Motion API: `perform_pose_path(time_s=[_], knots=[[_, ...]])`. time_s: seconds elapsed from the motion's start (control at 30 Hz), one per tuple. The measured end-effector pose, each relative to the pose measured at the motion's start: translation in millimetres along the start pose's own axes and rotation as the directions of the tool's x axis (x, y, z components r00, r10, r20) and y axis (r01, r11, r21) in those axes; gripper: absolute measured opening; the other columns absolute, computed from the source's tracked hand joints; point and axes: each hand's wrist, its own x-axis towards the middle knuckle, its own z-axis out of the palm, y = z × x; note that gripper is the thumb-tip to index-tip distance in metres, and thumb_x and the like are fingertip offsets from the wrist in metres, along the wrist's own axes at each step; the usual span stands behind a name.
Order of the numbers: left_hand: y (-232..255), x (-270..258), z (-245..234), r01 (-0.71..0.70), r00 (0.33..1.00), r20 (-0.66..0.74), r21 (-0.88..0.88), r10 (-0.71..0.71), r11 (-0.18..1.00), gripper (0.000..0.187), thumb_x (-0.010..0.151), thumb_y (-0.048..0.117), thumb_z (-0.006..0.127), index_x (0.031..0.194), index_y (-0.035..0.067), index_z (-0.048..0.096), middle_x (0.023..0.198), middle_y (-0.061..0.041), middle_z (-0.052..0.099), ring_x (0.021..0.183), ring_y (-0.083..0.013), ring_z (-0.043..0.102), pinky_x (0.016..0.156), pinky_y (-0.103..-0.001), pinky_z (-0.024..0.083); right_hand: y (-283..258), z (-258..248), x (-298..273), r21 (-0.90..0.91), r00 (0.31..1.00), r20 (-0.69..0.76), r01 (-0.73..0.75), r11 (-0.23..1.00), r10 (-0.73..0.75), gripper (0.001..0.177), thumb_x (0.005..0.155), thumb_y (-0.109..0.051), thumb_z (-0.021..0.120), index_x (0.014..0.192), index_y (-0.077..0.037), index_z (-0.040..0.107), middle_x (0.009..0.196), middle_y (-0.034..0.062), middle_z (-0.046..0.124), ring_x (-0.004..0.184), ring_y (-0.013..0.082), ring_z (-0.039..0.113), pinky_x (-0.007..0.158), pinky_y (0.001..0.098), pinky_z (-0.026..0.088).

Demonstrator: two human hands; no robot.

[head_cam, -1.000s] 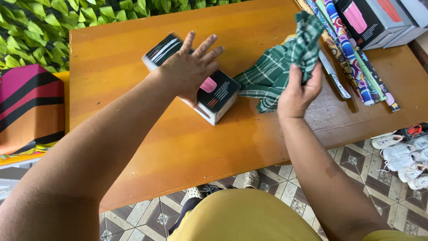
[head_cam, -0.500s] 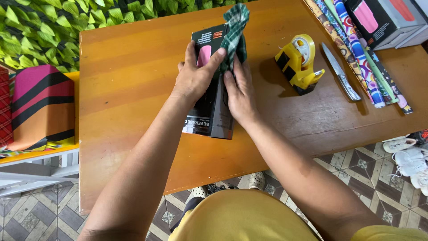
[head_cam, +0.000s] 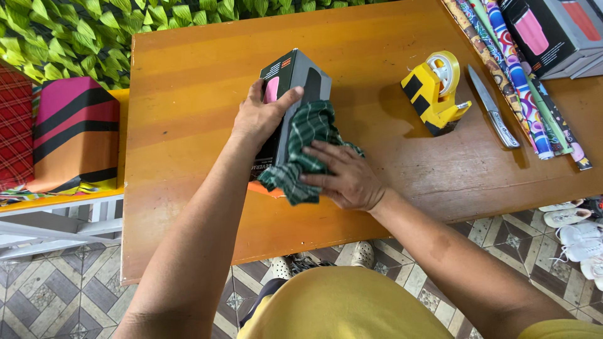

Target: The person wraps a rectangular box with red plaid wrapping paper, folds the edges, and secures them with tape. They then wipe a second box with a cloth and begin wrapping it with colorful circular-patterned paper, folding and taping the edges.

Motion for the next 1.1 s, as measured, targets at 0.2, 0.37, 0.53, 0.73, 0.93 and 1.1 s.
perform_pose_path(time_s=[0.2, 0.37, 0.53, 0.73, 0.93, 1.1], knots=[[22, -21, 3, 0.032, 0.994, -0.108, 0.078, -0.024, 0.996, 0.115, 0.069, 0.070, 0.073, 0.161, 0.024, 0.024, 0.146, -0.022, 0.043, 0.130, -0.0371, 0.057, 0.108, -0.047, 0.048, -7, 19, 23, 0.309, 0.805, -0.157, -0.511, 0.802, 0.573, 0.043, 0.108, -0.018, 0.056, 0.149, -0.007, 0.053, 0.147, 0.0204, 0.055, 0.134, 0.0376, 0.056, 0.109, 0.0405, 0.048], [32, -34, -23, -0.118, 0.930, -0.330, 0.145, 0.161, 0.982, 0.112, 0.074, 0.068, 0.076, 0.160, 0.022, 0.020, 0.133, -0.018, 0.047, 0.125, -0.0368, 0.057, 0.094, -0.052, 0.055, -9, 7, 6, 0.455, 0.810, -0.043, -0.505, 0.734, 0.585, 0.036, 0.107, -0.023, 0.056, 0.141, -0.011, 0.063, 0.128, 0.0132, 0.070, 0.122, 0.0251, 0.069, 0.105, 0.0350, 0.054], [47, -59, 0, -0.309, 0.838, -0.411, 0.184, 0.358, 0.933, 0.113, 0.075, 0.067, 0.083, 0.159, 0.021, 0.022, 0.131, -0.020, 0.048, 0.120, -0.0395, 0.056, 0.091, -0.055, 0.054, 28, 8, 50, 0.914, 0.441, 0.026, -0.374, 0.157, 0.897, 0.043, 0.110, -0.031, 0.044, 0.142, -0.006, 0.056, 0.134, 0.0117, 0.067, 0.122, 0.0196, 0.065, 0.106, 0.0343, 0.052], [41, -62, -6, -0.390, 0.797, -0.449, 0.128, 0.404, 0.912, 0.111, 0.077, 0.065, 0.082, 0.160, 0.023, 0.021, 0.131, -0.020, 0.048, 0.118, -0.0371, 0.059, 0.092, -0.053, 0.056, 1, 25, 52, 0.926, 0.462, 0.258, -0.367, -0.081, 0.849, 0.046, 0.107, -0.033, 0.045, 0.142, -0.004, 0.055, 0.140, 0.0074, 0.064, 0.127, 0.0146, 0.060, 0.110, 0.0317, 0.044], [40, -72, 10, -0.423, 0.793, -0.402, 0.177, 0.457, 0.889, 0.111, 0.077, 0.064, 0.085, 0.159, 0.024, 0.022, 0.130, -0.021, 0.047, 0.119, -0.0411, 0.056, 0.090, -0.055, 0.054, 29, 8, 53, 0.964, 0.387, 0.161, -0.261, -0.060, 0.908, 0.050, 0.106, -0.041, 0.043, 0.138, -0.005, 0.057, 0.127, 0.0131, 0.066, 0.114, 0.0211, 0.064, 0.104, 0.0385, 0.050], [36, -64, -2, -0.432, 0.784, -0.440, 0.118, 0.437, 0.894, 0.109, 0.080, 0.063, 0.082, 0.161, 0.024, 0.020, 0.132, -0.020, 0.047, 0.121, -0.0372, 0.058, 0.094, -0.053, 0.055, 18, 10, 45, 0.923, 0.544, 0.153, -0.377, 0.077, 0.825, 0.053, 0.108, -0.040, 0.046, 0.138, 0.002, 0.059, 0.133, 0.0136, 0.068, 0.123, 0.0205, 0.063, 0.109, 0.0346, 0.046]])
